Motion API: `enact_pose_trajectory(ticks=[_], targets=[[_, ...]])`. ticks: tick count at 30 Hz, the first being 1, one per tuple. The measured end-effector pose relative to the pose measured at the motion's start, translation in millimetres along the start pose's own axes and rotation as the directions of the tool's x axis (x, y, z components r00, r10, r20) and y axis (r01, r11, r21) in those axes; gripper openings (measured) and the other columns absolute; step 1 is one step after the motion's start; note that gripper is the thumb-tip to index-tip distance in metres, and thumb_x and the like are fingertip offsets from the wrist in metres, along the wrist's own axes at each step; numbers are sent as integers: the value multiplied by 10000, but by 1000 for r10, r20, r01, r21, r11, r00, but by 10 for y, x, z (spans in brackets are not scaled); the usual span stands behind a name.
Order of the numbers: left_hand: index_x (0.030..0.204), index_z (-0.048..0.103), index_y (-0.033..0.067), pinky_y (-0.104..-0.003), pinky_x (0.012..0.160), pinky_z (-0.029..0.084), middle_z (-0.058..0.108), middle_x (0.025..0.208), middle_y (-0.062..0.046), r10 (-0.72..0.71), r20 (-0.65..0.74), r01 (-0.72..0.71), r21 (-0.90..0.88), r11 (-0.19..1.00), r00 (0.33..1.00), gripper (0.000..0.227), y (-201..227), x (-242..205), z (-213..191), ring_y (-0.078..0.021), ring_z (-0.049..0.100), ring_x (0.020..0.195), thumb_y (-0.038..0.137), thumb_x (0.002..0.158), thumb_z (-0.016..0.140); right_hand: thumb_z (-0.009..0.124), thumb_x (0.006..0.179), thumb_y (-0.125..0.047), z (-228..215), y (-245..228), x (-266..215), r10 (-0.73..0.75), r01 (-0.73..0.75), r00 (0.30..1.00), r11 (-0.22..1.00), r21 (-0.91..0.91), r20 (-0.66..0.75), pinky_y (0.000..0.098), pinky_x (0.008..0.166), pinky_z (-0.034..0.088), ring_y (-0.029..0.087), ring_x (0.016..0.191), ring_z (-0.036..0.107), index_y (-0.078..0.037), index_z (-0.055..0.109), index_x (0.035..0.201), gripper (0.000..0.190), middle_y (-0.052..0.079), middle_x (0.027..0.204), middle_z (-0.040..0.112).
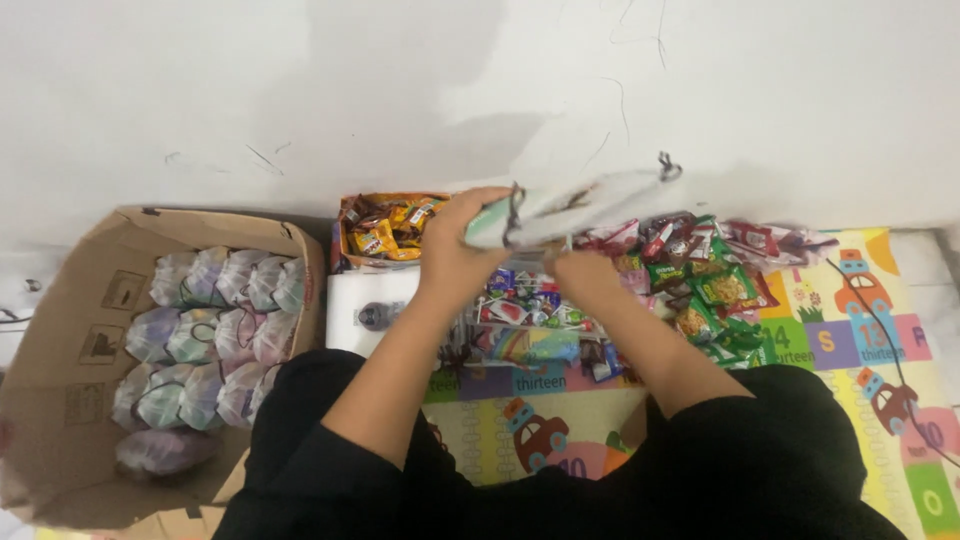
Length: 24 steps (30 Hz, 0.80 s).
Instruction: Packing various small snack packets into a small white drawstring bag while sitting on the floor.
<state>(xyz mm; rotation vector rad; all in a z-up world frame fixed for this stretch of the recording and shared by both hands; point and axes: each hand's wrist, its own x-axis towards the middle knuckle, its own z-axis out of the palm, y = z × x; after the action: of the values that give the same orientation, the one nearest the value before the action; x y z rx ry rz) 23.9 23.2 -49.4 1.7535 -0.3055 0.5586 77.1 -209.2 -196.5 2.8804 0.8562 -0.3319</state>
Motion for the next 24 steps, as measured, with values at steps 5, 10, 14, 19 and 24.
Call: enact_pose_trajectory(ticks=[5,10,14,19,24], targets=[[1142,706,91,-504,1030,481,743,1089,-153,-311,61,313,-32,949,948,526,82,24,-184,-376,680,1118,153,678,947,679,937,-192,-955,255,-388,235,-154,944,933,324,-230,512,837,574,395,974,731,-177,735,1066,142,123,988,760],[1131,716,111,-477,1004,494,754,1080,-145,-369,99,371,-5,929,924,573,-125,28,-221,-364,682,1131,194,629,977,727,1007,-160,-1519,598,-750,599,-160,649,710,685,-469,433,714,581,320,749,720,-190,758,1047,59,93,919,738],[1263,681,129,-350,919,559,739,1201,-16,-501,217,496,82,865,838,646,193,130,-106,-208,695,1108,287,679,907,817,1014,74,-1854,607,-1060,601,329,167,713,618,-782,321,881,560,216,947,672,-25,682,1019,167,114,995,683],[1326,661,171,-369,912,562,755,1220,-5,-559,297,556,102,825,774,701,323,134,-26,-212,703,1118,235,670,897,816,1000,14,-2042,277,-1202,669,528,185,551,646,-720,315,916,598,202,937,697,-52,624,1003,203,115,960,691],[1412,589,189,-413,975,567,732,1289,-25,-477,397,492,71,868,784,830,263,77,23,-235,697,1180,219,647,910,801,1020,37,-1934,182,-1194,502,616,291,553,561,-815,321,886,604,214,922,697,-69,643,996,192,108,961,643]])
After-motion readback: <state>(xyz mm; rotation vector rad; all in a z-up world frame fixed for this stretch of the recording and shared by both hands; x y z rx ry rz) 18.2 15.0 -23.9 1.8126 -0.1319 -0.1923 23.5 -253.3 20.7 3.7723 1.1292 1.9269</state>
